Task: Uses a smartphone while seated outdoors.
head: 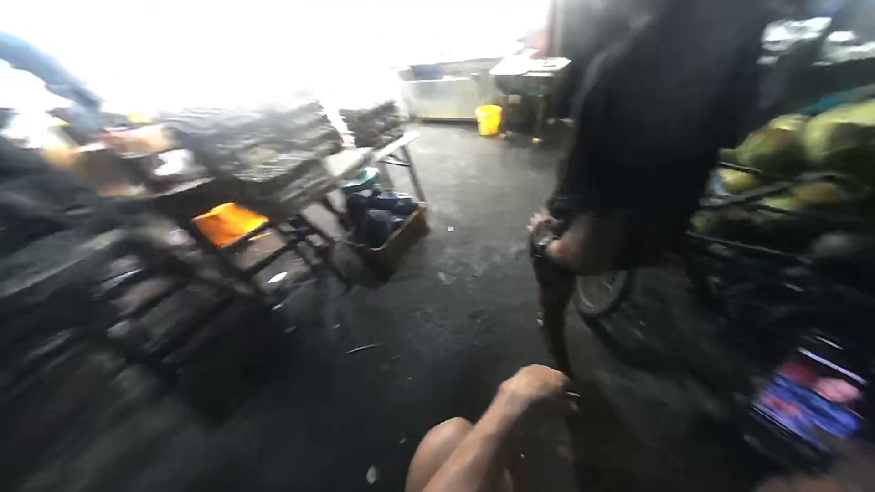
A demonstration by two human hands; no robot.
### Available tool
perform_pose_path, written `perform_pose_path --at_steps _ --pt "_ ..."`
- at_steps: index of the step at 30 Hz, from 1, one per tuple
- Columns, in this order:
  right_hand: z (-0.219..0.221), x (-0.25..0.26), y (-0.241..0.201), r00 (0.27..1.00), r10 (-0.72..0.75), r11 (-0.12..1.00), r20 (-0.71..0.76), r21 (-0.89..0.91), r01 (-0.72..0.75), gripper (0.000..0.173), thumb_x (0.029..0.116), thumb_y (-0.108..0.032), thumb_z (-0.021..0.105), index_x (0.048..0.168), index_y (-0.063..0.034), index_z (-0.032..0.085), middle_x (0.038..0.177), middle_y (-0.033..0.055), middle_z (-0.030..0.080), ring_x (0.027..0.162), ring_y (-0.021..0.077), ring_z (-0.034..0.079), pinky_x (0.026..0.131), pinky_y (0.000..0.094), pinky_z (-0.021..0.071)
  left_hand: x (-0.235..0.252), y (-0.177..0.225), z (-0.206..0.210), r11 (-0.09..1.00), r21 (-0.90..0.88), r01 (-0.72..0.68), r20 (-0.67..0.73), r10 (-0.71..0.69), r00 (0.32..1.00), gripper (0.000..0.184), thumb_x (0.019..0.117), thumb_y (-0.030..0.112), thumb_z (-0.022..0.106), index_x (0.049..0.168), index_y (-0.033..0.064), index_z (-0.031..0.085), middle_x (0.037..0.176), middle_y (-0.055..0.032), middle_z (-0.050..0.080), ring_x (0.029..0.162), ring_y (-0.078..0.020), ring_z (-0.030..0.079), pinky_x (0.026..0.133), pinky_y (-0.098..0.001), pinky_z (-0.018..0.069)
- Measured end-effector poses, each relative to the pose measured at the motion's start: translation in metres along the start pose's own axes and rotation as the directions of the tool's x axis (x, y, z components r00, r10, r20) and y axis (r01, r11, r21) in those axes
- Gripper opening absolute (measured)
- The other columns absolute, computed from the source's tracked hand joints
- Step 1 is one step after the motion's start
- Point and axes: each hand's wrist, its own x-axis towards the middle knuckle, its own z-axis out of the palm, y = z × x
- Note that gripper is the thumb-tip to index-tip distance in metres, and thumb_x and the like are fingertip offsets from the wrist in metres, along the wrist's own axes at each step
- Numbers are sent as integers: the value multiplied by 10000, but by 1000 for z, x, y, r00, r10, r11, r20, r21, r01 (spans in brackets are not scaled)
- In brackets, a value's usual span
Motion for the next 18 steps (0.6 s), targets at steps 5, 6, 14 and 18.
perform_pose_path --at_steps 5,6,14,18 --pt "9 12 2 986 53 987 -155 159 -28 420 947 -97 392 1358 -48 459 1155 187 711 911 355 741 576 493 620 7 6 -2 999 31 -38 18 37 999 410 1041 465 553 1237 127 675 1118 -164 720 1059 -364 692 926 -630 523" --pt "6 14 2 990 61 986 -129 161 -40 449 927 -99 397 1371 -52 442 1186 192 703 930 366 740 571 499 622 7 9 -2 999 37 -35 12 35 999 403 1042 466 548 1237 135 673 1107 -158 721 1050 -358 695 919 -626 527" --pt "-2 15 1 993 71 984 -97 172 -53 453 937 -53 388 1387 -9 418 1207 229 677 954 401 724 623 527 628 -4 25 -10 999 -47 -18 -171 10 985 344 1030 415 583 1291 204 658 1099 -102 733 1017 -288 710 908 -572 553" --pt "-8 16 8 994 55 988 -92 150 -40 464 891 -30 425 1354 6 430 1184 239 675 944 409 720 627 547 625 -8 27 -8 1000 -1 4 -176 -4 984 298 1042 397 562 1215 168 641 949 -112 706 881 -308 701 794 -568 560"
